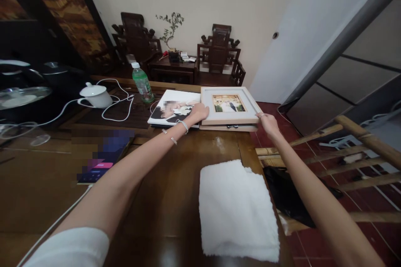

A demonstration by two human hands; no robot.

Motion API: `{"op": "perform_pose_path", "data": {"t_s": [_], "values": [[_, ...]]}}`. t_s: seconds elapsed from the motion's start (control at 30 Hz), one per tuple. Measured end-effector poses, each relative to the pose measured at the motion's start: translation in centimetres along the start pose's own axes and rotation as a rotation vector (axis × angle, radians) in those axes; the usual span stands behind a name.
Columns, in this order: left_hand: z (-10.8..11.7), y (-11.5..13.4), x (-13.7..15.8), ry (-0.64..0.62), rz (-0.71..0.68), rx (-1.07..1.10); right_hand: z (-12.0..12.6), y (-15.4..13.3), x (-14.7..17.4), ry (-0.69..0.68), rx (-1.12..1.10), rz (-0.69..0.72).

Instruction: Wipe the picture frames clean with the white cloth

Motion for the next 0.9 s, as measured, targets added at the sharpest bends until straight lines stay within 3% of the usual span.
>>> {"op": "perform_pose_path", "data": {"t_s": [0.2, 0.4, 0.9], "values": [[-0.1, 0.1, 0.3, 0.048, 0.036, -0.096, -0.9, 0.0, 0.0, -0.159, 0.262, 0.091], [0.2, 0.3, 0.9, 0.071, 0.048, -0.111, -1.6, 0.0, 0.4, -0.231, 0.414, 0.166], [-0.1, 0.9, 0.5, 0.078, -0.005, -0.123, -1.4, -0.7, 0.5, -0.311, 0.543, 0.194]]}}
Point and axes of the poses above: each hand's wrist, its own x-axis away from the middle knuckle, its own z-axis out of the back of the hand, y = z × x, the point moved 6 cm from there along -x, towards the middle knuckle, and after that the axes turned 13 degrees about z, right-handed, at the moved point
